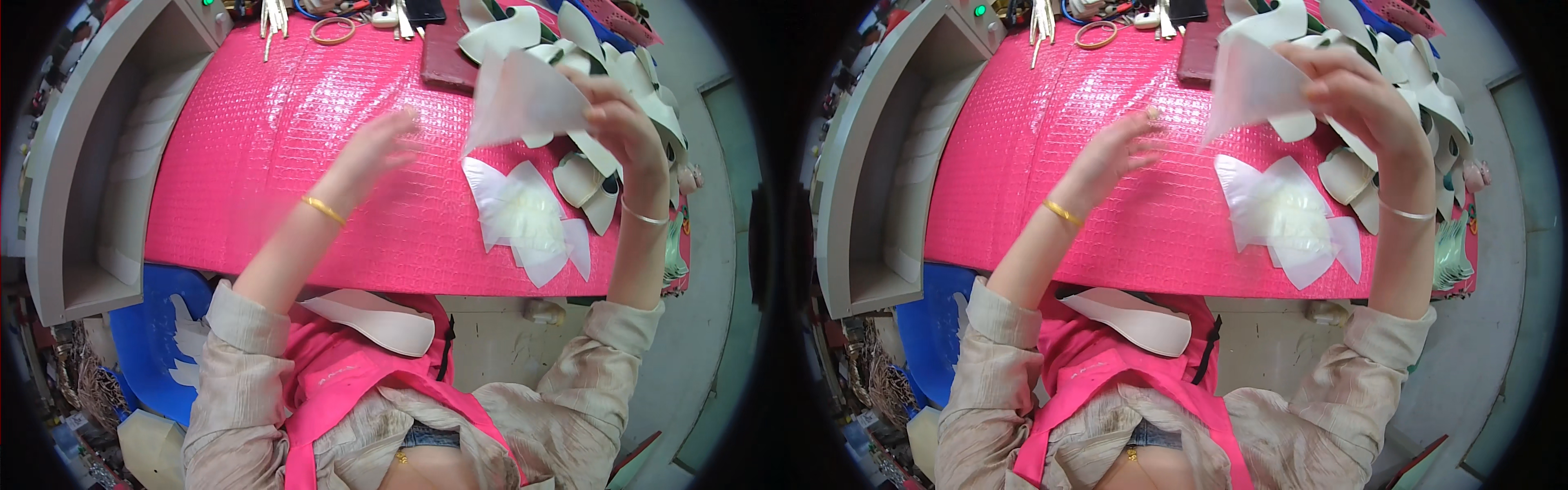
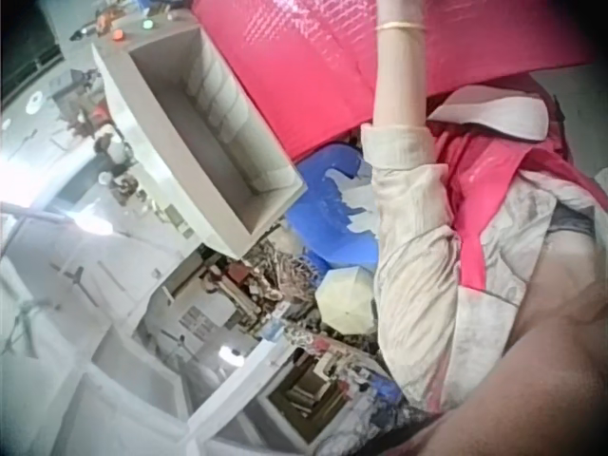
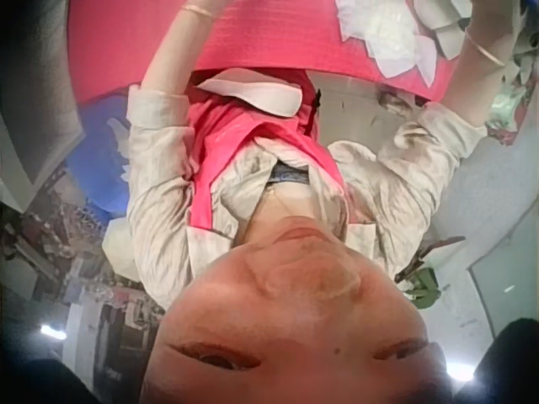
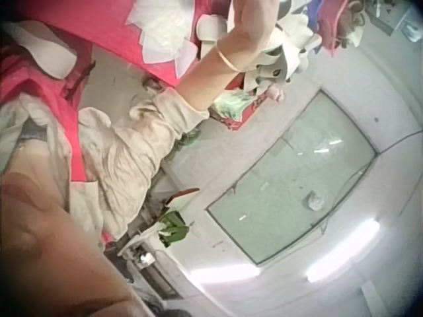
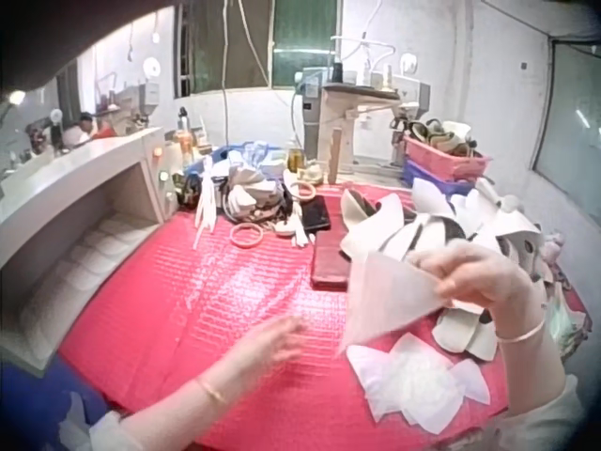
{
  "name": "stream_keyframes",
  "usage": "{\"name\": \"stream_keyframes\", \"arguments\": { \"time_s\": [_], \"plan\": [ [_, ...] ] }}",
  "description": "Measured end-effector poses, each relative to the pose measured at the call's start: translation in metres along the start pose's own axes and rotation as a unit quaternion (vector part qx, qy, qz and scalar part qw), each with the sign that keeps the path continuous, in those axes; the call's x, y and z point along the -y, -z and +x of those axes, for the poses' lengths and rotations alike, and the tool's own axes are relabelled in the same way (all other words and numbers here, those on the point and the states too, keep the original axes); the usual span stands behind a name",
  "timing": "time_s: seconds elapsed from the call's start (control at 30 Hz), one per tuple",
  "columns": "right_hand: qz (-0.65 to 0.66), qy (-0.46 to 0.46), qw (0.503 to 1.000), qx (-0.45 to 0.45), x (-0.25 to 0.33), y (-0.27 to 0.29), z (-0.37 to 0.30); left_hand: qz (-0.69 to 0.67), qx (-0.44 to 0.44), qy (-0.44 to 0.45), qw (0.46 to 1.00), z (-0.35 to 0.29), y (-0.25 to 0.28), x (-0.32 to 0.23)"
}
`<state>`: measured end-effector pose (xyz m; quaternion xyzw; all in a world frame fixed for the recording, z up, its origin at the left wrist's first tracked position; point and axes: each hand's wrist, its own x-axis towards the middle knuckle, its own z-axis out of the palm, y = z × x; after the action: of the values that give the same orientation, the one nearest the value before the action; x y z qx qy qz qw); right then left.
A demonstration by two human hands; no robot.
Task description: The person assembles shoe components by hand on a pink workbench. They pick up a shoe upper, insert a white insole, and then attach a green sole piece, pressing the edges to secure them. The process is repeated for multiple shoes, with the person handling each component individually.
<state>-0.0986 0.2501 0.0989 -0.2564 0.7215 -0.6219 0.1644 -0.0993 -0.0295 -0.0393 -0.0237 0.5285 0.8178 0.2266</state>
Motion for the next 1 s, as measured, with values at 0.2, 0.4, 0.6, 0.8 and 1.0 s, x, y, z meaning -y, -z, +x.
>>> {"name": "stream_keyframes", "arguments": {
  "time_s": [0.2,0.4,0.6,0.8,1.0],
  "plan": [
    [-0.039,-0.007,0.986,0.16,-0.018,-0.015,-0.011,-0.06,0.214,0.039,0.974,0.004,-0.005,-0.019],
    [-0.148,-0.107,0.954,-0.239,-0.043,-0.019,-0.075,0.115,0.097,-0.081,0.985,-0.022,-0.018,-0.028],
    [-0.367,0.053,0.899,-0.232,-0.056,-0.086,-0.049,0.228,0.099,-0.133,0.959,-0.028,-0.035,-0.031],
    [-0.366,0.224,0.752,-0.5,-0.027,-0.118,-0.191,0.12,0.067,-0.028,0.99,0.014,-0.044,0.007],
    [-0.126,-0.005,0.79,-0.6,-0.06,-0.122,-0.229,0.697,-0.073,-0.411,0.583,0.033,-0.061,0.058]
  ]
}}
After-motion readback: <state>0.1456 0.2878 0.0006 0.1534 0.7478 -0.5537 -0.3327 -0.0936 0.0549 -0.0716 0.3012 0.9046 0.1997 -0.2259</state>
